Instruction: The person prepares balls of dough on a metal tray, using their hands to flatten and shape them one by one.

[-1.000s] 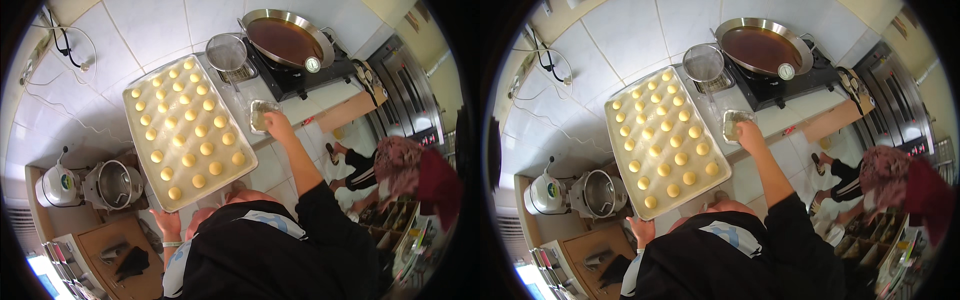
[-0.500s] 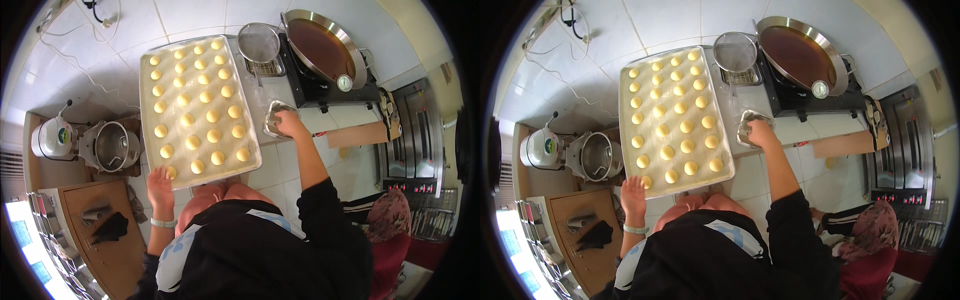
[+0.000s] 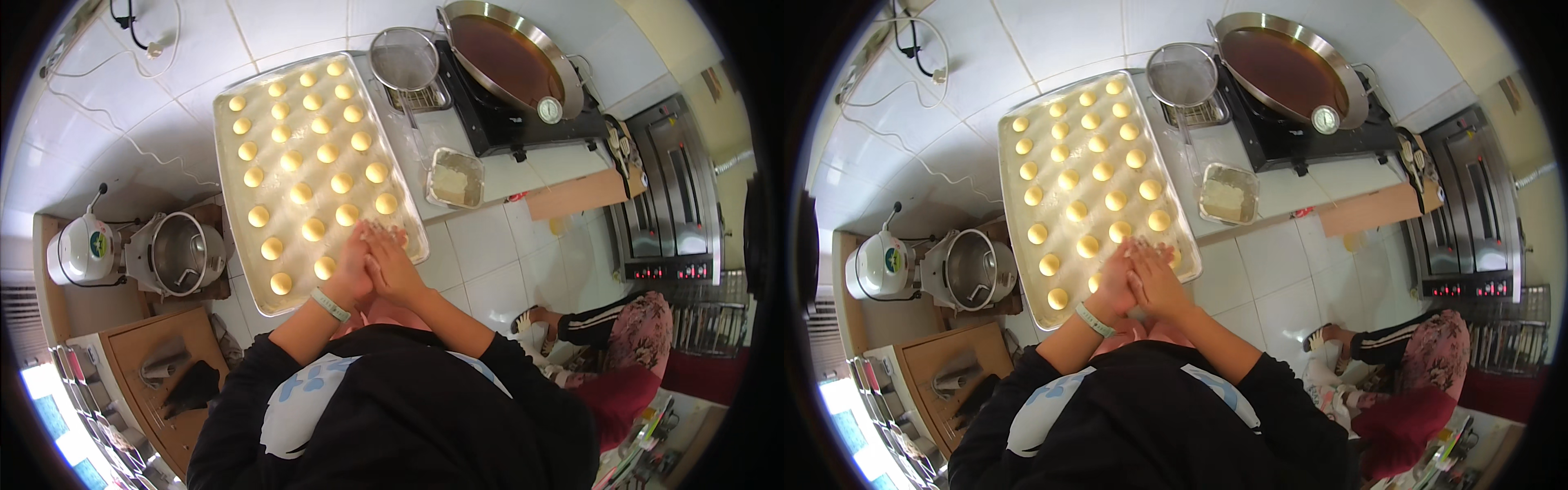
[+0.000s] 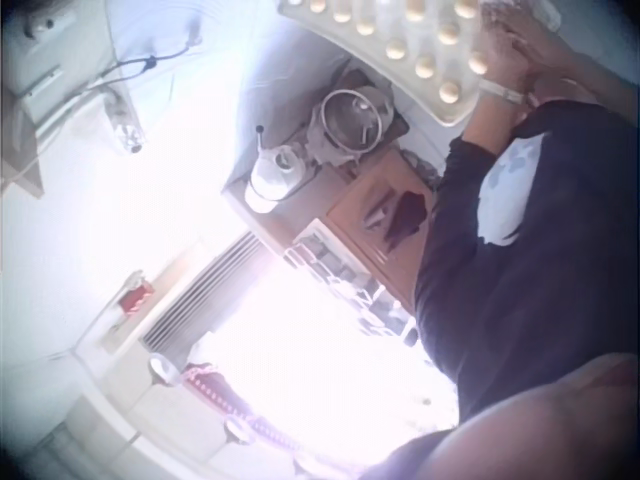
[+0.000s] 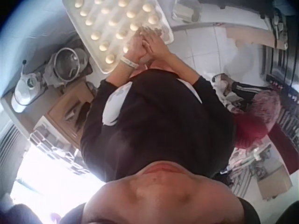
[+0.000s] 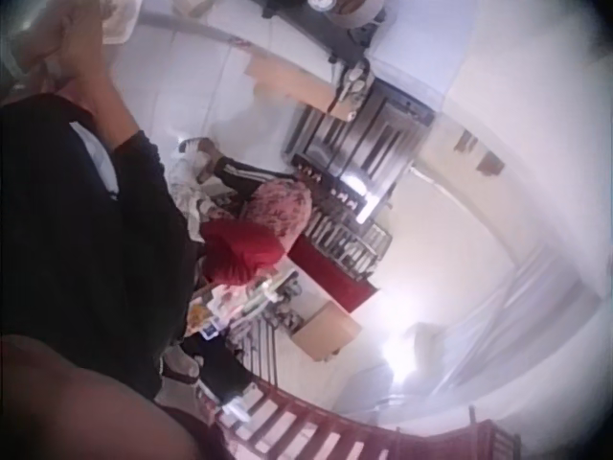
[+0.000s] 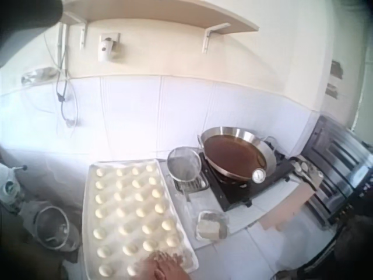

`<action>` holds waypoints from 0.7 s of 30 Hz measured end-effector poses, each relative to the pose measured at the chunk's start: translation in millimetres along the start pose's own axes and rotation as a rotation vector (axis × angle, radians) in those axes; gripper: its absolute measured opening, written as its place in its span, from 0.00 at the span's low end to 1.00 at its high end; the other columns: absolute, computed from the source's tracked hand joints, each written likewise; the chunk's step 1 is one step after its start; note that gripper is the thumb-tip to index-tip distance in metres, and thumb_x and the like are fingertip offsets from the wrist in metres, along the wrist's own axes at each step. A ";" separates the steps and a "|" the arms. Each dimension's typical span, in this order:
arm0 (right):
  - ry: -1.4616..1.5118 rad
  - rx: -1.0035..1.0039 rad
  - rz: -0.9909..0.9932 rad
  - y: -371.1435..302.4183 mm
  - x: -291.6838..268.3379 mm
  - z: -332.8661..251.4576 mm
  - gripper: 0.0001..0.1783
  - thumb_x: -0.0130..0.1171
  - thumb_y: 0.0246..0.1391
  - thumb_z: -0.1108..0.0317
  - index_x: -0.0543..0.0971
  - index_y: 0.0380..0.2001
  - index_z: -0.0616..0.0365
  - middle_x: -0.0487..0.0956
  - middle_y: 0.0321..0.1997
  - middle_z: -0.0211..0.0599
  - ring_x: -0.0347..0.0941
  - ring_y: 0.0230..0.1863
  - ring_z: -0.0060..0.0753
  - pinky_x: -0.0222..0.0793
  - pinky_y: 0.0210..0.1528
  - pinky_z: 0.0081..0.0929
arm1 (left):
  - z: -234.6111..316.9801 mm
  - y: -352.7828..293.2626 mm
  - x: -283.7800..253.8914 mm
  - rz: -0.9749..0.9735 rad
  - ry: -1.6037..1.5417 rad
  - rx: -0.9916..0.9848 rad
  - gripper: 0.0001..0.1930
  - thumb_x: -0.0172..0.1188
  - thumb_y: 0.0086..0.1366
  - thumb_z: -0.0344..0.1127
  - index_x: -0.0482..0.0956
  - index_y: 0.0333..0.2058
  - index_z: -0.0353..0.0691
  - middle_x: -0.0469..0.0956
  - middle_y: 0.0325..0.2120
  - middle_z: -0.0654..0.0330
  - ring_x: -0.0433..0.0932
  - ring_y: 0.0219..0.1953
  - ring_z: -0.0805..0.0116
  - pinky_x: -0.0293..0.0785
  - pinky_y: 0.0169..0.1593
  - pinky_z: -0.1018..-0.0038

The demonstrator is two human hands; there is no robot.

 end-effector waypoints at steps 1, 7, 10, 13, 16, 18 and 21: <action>0.003 -0.086 -0.044 -0.4 -4.5 -2.3 0.25 0.43 0.58 0.64 0.64 0.55 0.67 0.62 0.59 0.56 0.56 0.62 0.55 0.49 0.64 0.43 | 7.6 -0.7 -13.6 -0.142 -0.096 0.048 0.29 0.35 0.69 0.51 0.60 0.56 0.30 0.65 0.55 0.50 0.65 0.56 0.57 0.57 0.62 0.64; -0.124 0.218 0.094 52.6 -81.3 89.7 0.11 0.49 0.53 0.70 0.76 0.38 0.61 0.75 0.44 0.50 0.70 0.47 0.50 0.65 0.47 0.40 | 32.2 -36.6 -16.8 -0.055 -0.089 0.386 0.18 0.40 0.69 0.33 0.63 0.52 0.28 0.67 0.53 0.48 0.65 0.57 0.57 0.62 0.61 0.66; -0.273 0.592 -0.075 70.5 -95.1 154.2 0.11 0.51 0.49 0.72 0.77 0.37 0.62 0.77 0.41 0.51 0.72 0.44 0.52 0.66 0.45 0.40 | 35.1 -34.1 -18.8 0.084 0.004 0.427 0.14 0.48 0.66 0.33 0.69 0.47 0.30 0.73 0.46 0.52 0.71 0.52 0.60 0.68 0.58 0.69; -0.334 0.417 -0.029 61.1 -82.1 203.0 0.11 0.52 0.45 0.74 0.78 0.34 0.63 0.78 0.35 0.52 0.74 0.38 0.55 0.68 0.42 0.41 | 28.5 -21.0 -28.2 0.187 0.024 0.364 0.12 0.53 0.64 0.31 0.72 0.43 0.32 0.77 0.39 0.56 0.75 0.47 0.62 0.71 0.54 0.72; -0.364 0.592 -0.134 70.6 -91.4 205.8 0.17 0.52 0.41 0.76 0.77 0.39 0.60 0.76 0.40 0.57 0.72 0.45 0.54 0.67 0.47 0.40 | 25.6 -23.4 -25.2 0.281 0.047 0.366 0.12 0.54 0.63 0.30 0.70 0.44 0.32 0.75 0.39 0.55 0.74 0.47 0.62 0.72 0.53 0.73; -0.346 0.572 -0.206 79.5 -104.1 171.0 0.19 0.52 0.41 0.76 0.77 0.41 0.60 0.74 0.43 0.59 0.70 0.47 0.54 0.66 0.49 0.39 | 27.6 -28.1 -29.4 0.250 -0.026 0.388 0.14 0.52 0.65 0.36 0.71 0.43 0.31 0.74 0.44 0.52 0.73 0.49 0.62 0.72 0.53 0.71; -0.445 0.334 -0.116 57.1 -109.1 128.6 0.18 0.51 0.47 0.73 0.74 0.43 0.66 0.71 0.50 0.57 0.67 0.52 0.52 0.62 0.54 0.40 | 23.9 -22.9 -28.8 0.028 -0.084 0.222 0.20 0.46 0.68 0.42 0.68 0.46 0.29 0.72 0.46 0.49 0.71 0.51 0.57 0.66 0.57 0.65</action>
Point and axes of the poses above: each hand's wrist, its own y-axis towards the middle knuckle, its own x-axis out of the palm, z = x × y, the point moved 1 cm from there along y, towards the middle knuckle
